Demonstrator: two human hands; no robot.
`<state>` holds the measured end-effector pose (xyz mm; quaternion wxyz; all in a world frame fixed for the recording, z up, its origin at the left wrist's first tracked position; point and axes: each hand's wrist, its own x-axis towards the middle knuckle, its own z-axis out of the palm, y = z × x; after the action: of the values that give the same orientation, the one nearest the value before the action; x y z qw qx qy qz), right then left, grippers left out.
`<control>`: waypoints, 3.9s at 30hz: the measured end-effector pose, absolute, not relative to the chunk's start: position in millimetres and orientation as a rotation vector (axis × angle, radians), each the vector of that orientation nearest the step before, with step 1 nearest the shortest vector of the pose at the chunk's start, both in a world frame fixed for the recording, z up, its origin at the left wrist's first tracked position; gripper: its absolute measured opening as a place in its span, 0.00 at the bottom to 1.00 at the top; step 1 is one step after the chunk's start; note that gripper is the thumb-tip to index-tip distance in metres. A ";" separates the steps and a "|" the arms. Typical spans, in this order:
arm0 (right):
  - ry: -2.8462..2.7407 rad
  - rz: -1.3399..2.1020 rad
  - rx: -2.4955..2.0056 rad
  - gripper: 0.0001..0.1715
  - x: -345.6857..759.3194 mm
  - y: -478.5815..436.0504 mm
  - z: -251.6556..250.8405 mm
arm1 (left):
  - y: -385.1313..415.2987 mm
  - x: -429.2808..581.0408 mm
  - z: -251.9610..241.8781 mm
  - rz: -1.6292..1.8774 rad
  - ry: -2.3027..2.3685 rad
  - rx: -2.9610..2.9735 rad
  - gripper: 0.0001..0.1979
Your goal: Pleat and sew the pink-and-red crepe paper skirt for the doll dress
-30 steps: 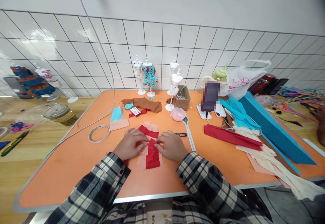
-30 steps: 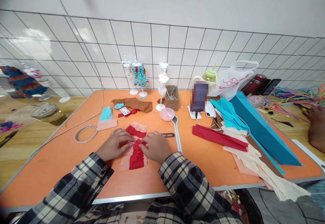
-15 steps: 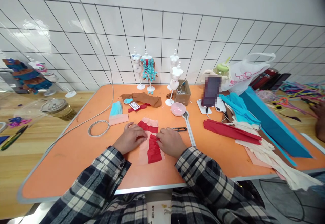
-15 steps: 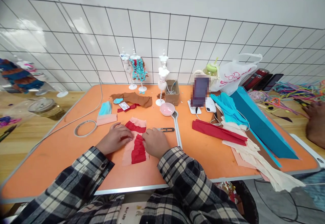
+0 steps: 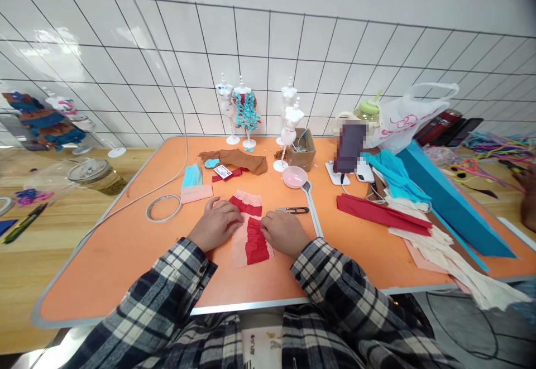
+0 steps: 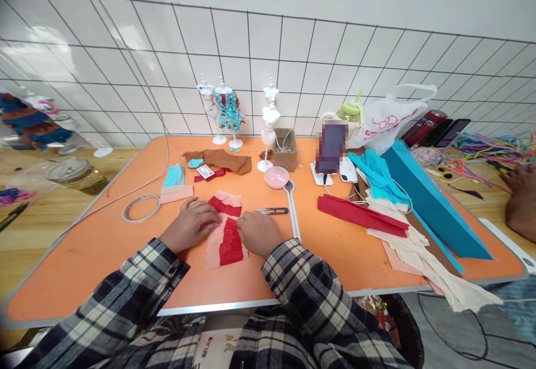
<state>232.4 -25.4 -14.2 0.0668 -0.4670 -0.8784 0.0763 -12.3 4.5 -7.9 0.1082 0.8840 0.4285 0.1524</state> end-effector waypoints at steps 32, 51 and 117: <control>-2.604 0.245 -1.189 0.17 241.9 -39.1 -20.6 | -21.5 -9.0 -3.2 0.417 1.105 2.629 0.05; -2.592 0.271 -1.207 0.15 246.4 -48.8 -15.5 | -28.3 -9.6 4.0 0.402 1.051 2.673 0.06; -2.435 0.601 -1.256 0.08 267.2 -52.4 -26.0 | -31.0 -22.6 -0.3 0.388 1.037 2.587 0.05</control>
<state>267.2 -52.4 -26.0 0.1672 -0.4415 -0.8558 0.2114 -22.6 -31.0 -0.3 0.1632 0.9071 0.3635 0.1360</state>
